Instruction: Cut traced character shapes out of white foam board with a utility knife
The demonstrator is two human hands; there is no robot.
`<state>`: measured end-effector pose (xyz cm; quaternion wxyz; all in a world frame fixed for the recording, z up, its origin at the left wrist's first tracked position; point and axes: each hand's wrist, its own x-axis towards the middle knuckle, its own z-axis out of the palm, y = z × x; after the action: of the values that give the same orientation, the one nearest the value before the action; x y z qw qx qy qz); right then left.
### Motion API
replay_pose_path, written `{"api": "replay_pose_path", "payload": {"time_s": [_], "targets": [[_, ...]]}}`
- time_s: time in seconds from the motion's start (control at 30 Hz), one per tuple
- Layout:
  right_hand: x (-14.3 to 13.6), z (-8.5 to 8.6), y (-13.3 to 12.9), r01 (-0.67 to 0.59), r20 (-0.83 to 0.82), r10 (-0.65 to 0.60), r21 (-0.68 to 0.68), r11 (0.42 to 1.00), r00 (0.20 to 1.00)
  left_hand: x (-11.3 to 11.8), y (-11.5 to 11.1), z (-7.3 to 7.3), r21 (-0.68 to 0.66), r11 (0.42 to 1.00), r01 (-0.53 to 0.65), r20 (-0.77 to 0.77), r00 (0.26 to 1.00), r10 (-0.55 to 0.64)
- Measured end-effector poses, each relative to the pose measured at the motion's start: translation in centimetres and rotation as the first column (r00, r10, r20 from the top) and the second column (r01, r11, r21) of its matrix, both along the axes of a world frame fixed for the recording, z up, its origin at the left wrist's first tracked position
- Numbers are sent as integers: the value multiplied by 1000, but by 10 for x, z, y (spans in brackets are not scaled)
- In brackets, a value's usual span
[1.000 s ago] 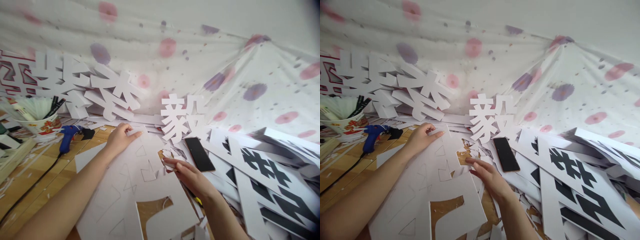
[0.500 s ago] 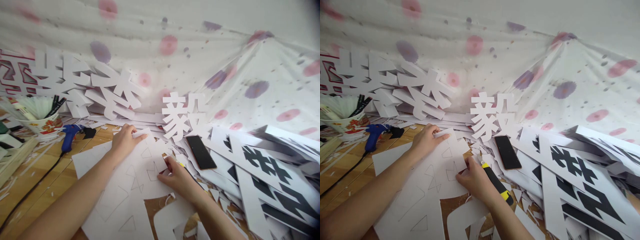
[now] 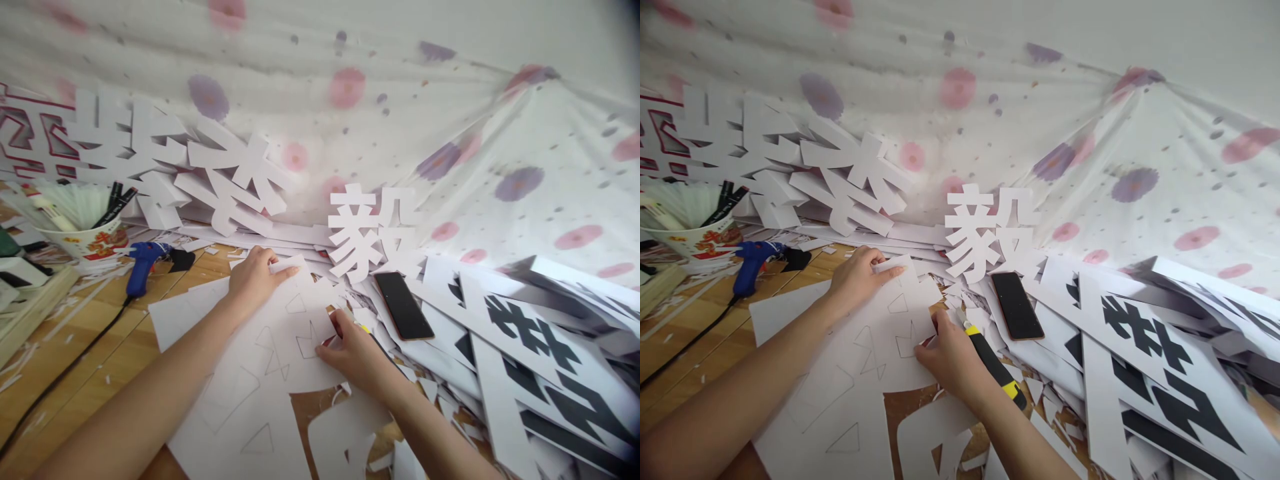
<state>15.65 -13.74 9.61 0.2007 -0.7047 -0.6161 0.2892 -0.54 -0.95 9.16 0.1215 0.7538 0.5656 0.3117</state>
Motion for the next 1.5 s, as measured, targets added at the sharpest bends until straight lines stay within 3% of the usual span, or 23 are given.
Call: {"api": "replay_pose_path", "payload": {"time_s": [0.47, 0.63, 0.8, 0.93, 1.17, 1.27, 1.37, 1.43, 1.5], "targets": [[-2, 1, 6, 31, 69, -28, -51, 998, 997, -1, 3, -5, 26, 1000, 4, -3, 1000, -4], [2, 5, 3, 1, 57, -2, 11, 1000, 998, -3, 4, -2, 37, 999, 25, -88, 996, -22], [30, 3, -3, -54, 155, 28, 171, 984, 988, -8, 10, -1, -59, 998, -1, -185, 983, -10], [59, -15, -13, 68, 380, -188, 308, 949, 905, -11, 16, -4, -98, 995, -24, -211, 977, 3], [74, -68, -29, 81, 656, -207, 218, 973, 725, -6, 18, -20, -214, 977, 4, -260, 964, -61], [84, -77, -29, 55, 636, -176, 206, 977, 751, 0, 18, -32, -237, 971, -12, -284, 957, -58], [92, -69, -28, 43, 532, -159, 224, 974, 832, 2, 21, -40, -246, 966, -85, -296, 955, 9], [88, -55, -29, 48, 463, -172, 268, 962, 869, 1, 23, -41, -246, 960, -132, -298, 953, 54], [73, -39, -31, -31, 418, -97, 289, 957, 903, 0, 26, -42, -250, 955, -157, -307, 949, 75]]}}
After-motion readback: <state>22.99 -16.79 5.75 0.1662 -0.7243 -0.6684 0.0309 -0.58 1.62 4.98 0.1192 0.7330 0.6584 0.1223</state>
